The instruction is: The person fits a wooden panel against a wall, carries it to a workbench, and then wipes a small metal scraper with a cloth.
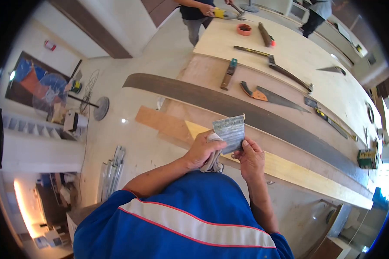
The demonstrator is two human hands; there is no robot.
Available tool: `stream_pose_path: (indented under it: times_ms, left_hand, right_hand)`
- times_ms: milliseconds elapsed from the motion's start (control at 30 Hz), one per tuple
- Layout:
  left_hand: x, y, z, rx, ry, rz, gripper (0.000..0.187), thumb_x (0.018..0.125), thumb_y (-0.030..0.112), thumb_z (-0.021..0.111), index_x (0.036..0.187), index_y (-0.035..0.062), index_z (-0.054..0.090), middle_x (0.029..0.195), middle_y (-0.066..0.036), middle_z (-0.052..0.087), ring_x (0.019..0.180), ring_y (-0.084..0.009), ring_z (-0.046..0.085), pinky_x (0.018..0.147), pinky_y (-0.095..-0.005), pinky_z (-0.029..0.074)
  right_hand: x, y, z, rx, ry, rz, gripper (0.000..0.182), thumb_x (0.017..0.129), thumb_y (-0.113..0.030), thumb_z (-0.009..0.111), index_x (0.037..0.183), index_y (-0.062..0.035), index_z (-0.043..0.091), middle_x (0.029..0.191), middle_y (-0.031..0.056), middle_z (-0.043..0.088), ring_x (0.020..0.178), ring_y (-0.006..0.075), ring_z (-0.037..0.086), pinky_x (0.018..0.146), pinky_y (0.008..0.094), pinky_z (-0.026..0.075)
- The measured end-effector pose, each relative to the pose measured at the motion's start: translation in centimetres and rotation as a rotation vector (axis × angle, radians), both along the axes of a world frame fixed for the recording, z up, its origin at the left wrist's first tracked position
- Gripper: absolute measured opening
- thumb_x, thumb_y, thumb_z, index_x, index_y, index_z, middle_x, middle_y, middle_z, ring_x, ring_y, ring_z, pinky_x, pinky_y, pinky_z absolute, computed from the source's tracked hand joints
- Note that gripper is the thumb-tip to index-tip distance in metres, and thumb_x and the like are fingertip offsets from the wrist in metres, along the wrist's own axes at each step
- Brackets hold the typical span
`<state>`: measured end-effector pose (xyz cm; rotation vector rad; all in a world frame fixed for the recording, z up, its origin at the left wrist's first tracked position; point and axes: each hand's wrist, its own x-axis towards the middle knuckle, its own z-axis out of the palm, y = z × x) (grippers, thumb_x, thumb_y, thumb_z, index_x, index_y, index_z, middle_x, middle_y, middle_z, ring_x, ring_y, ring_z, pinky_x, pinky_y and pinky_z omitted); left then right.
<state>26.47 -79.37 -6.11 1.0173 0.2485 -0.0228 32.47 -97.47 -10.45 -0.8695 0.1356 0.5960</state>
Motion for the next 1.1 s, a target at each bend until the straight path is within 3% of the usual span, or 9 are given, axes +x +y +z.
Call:
stream_pose_path:
  times_ms: [167,267,300,433,533,633,800,900,1100]
  left_hand:
    - [-2.8,1.3,-1.4,0.112,-0.021,-0.135,0.043,0.082,0.01,0.079,0.121,-0.0018,0.064,0.11,-0.007,0.07,0.095,-0.0132,0.066,0.086,-0.03,0.054]
    - [-5.0,2.7,-1.8,0.414,0.018,-0.128,0.041,0.082,0.009,0.078,0.119,-0.0016,0.065,0.108,-0.007,0.071,0.096,-0.0138,0.066,0.087,-0.0306,0.054]
    - [-5.8,2.8,-4.5,0.425,-0.045,-0.043,0.036,0.085,0.009,0.074,0.119,-0.0017,0.065,0.106,-0.007,0.071,0.096,-0.0144,0.066,0.086,-0.0299,0.054]
    - [-10.5,5.9,-9.5,0.292,0.015,0.143,0.028,0.09,0.007,0.065,0.115,-0.003,0.066,0.106,-0.009,0.072,0.096,-0.0147,0.067,0.085,-0.0299,0.053]
    - [-15.1,8.3,-13.8,0.168,0.254,0.15,0.026,0.088,0.006,0.066,0.111,-0.0052,0.066,0.103,-0.011,0.072,0.093,-0.0152,0.067,0.084,-0.0296,0.054]
    - [-17.9,9.4,-15.4,-0.095,0.278,0.235,0.024,0.086,0.004,0.066,0.108,-0.0057,0.066,0.101,-0.013,0.072,0.089,-0.0184,0.068,0.081,-0.0311,0.055]
    - [-19.1,11.3,-19.7,-0.308,0.48,0.178,0.022,0.085,0.002,0.063,0.106,-0.0042,0.066,0.098,-0.013,0.071,0.084,-0.0231,0.068,0.075,-0.0364,0.056]
    - [-17.8,12.5,-23.5,-0.31,0.529,0.152,0.021,0.085,0.001,0.061,0.105,-0.0024,0.065,0.095,-0.013,0.07,0.081,-0.0246,0.067,0.071,-0.0389,0.056]
    - [-13.8,14.0,-25.2,-0.213,0.53,0.163,0.019,0.085,-0.002,0.059,0.103,-0.0008,0.062,0.09,-0.013,0.067,0.077,-0.0252,0.066,0.065,-0.0412,0.057]
  right_hand:
    - [-2.8,3.0,-0.6,-0.057,0.081,0.055,0.02,0.099,-0.012,0.058,0.116,-0.0013,0.061,0.093,0.0106,0.07,0.077,0.0211,0.07,0.07,0.0381,0.061]
    - [-4.7,4.7,-0.7,-0.113,0.104,0.056,0.019,0.099,-0.012,0.059,0.115,-0.0015,0.061,0.092,0.0101,0.07,0.076,0.0208,0.071,0.07,0.0376,0.061]
    - [-5.5,5.0,-1.5,-0.094,0.109,0.123,0.019,0.098,-0.012,0.059,0.115,-0.0022,0.061,0.092,0.0098,0.07,0.077,0.0209,0.071,0.07,0.0376,0.061]
    - [-8.7,7.4,-4.3,-0.103,0.199,0.332,0.019,0.097,-0.01,0.061,0.115,-0.0053,0.061,0.092,0.0082,0.071,0.079,0.0212,0.071,0.072,0.0384,0.06]
    - [-12.2,9.5,-7.3,-0.134,0.321,0.456,0.018,0.094,-0.006,0.061,0.112,-0.0081,0.06,0.096,0.0078,0.07,0.083,0.0223,0.07,0.076,0.0421,0.059]
    - [-14.2,11.0,-11.3,-0.118,0.392,0.594,0.013,0.094,-0.004,0.059,0.107,-0.0078,0.059,0.097,0.0086,0.068,0.085,0.0229,0.068,0.082,0.045,0.057]
    - [-16.2,13.0,-17.5,-0.219,0.515,0.522,0.009,0.096,-0.006,0.053,0.104,-0.0065,0.058,0.09,0.008,0.065,0.079,0.0215,0.065,0.083,0.0463,0.056]
    - [-15.7,14.4,-19.8,-0.256,0.568,0.474,0.01,0.096,-0.005,0.054,0.104,-0.008,0.057,0.09,0.008,0.064,0.078,0.022,0.064,0.08,0.0474,0.056]
    - [-13.7,15.9,-21.3,-0.228,0.558,0.299,0.012,0.095,-0.003,0.054,0.103,-0.0119,0.057,0.088,0.0062,0.063,0.077,0.0221,0.063,0.079,0.0468,0.056]
